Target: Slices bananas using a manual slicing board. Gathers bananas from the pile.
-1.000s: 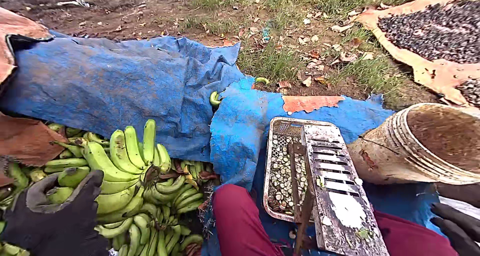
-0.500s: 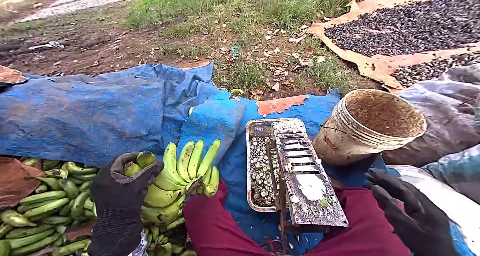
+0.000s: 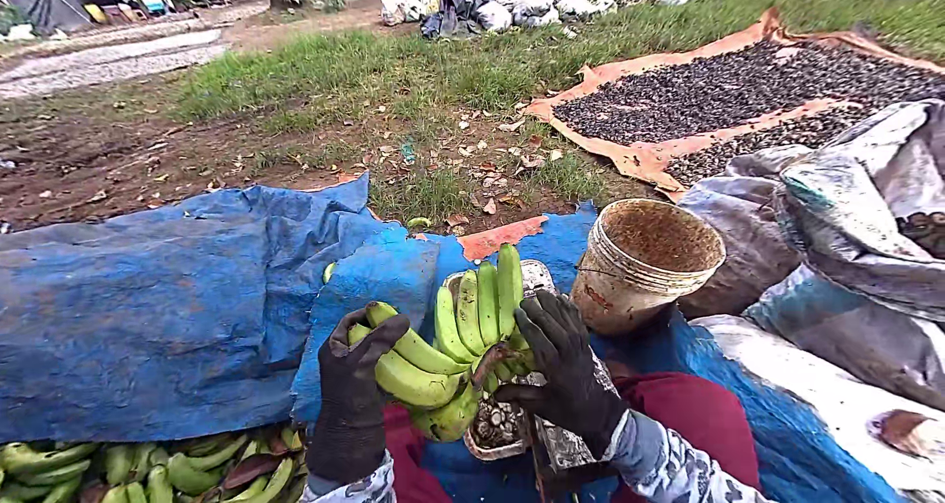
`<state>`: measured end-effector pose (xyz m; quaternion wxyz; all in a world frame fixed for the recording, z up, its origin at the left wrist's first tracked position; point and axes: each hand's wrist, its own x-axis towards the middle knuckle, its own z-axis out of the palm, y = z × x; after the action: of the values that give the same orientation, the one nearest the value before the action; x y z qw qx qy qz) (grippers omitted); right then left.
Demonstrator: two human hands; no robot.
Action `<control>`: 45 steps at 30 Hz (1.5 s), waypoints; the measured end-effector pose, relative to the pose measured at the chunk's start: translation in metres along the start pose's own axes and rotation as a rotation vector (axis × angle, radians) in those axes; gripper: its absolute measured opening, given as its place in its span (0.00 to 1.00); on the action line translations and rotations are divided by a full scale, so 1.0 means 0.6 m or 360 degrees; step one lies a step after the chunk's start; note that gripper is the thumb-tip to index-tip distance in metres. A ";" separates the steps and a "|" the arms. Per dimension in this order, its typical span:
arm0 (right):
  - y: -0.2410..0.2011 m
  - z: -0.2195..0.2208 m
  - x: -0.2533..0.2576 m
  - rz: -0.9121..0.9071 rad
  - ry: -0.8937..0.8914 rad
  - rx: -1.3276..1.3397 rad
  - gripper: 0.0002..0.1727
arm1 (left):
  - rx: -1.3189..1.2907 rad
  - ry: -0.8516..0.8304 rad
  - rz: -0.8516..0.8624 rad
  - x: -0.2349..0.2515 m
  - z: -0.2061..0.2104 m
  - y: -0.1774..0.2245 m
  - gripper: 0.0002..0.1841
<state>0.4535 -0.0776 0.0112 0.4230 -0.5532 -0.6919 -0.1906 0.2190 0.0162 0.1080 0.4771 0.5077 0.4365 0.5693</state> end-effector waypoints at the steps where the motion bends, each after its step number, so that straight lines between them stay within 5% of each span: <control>1: 0.009 -0.012 0.017 -0.0099 -0.0091 -0.0026 0.48 | -0.0012 -0.0033 -0.0052 0.000 0.005 -0.003 0.19; 6: 0.002 0.000 0.035 -0.0147 -0.0408 0.0319 0.36 | 0.0028 -0.0177 -0.0180 0.019 -0.004 0.004 0.13; 8: -0.017 0.011 0.029 0.0153 -0.0432 0.0884 0.31 | -0.0179 -0.0476 -0.0066 0.040 -0.033 -0.001 0.16; 11: -0.057 0.017 0.031 0.0757 -0.0530 0.1576 0.19 | -0.0427 -0.0887 0.0137 0.053 -0.065 -0.012 0.34; 14: -0.089 0.032 0.034 0.1226 -0.0636 0.1969 0.14 | -0.0129 -0.0339 0.0208 0.035 -0.081 -0.054 0.29; 16: -0.094 0.037 0.035 0.1467 -0.0641 0.2139 0.13 | 0.0047 0.0101 0.0206 0.016 -0.124 -0.113 0.34; 18: -0.095 0.042 0.031 0.1613 -0.0594 0.2333 0.10 | 0.0170 0.0127 0.0030 -0.040 -0.155 -0.173 0.38; 20: -0.102 0.051 0.036 0.1714 -0.0540 0.2486 0.08 | 0.0256 -0.0158 -0.0086 -0.110 -0.151 -0.199 0.41; 24: -0.112 0.063 0.054 0.1673 -0.0616 0.2516 0.12 | -0.0095 -0.0390 -0.0055 -0.141 -0.131 -0.212 0.49; 26: -0.111 0.066 0.055 0.1595 -0.0640 0.2514 0.11 | -0.0364 -0.0569 0.0022 -0.142 -0.140 -0.200 0.44; 28: -0.110 0.068 0.054 0.1526 -0.0624 0.2545 0.09 | -0.0462 -0.0474 0.0053 -0.138 -0.131 -0.202 0.40; 32: -0.117 0.076 0.040 0.1542 -0.0669 0.2620 0.11 | -0.0388 -0.0181 0.0078 -0.120 -0.105 -0.202 0.41; 37: -0.106 0.093 0.035 0.1429 -0.0772 0.2575 0.17 | -0.0195 -0.0463 -0.0075 -0.123 -0.128 -0.166 0.37; 42: -0.110 0.074 0.041 0.0970 -0.0819 0.2206 0.49 | -0.0250 -0.0683 -0.0055 -0.137 -0.117 -0.140 0.38; 45: -0.108 0.065 0.054 0.1223 -0.0918 0.2359 0.50 | -0.0359 -0.0730 -0.0040 -0.120 -0.102 -0.130 0.38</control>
<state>0.3780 -0.0498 0.0283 0.5166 -0.3576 -0.4834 0.6095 0.1682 -0.0427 0.0132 0.6244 0.5615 0.2568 0.4784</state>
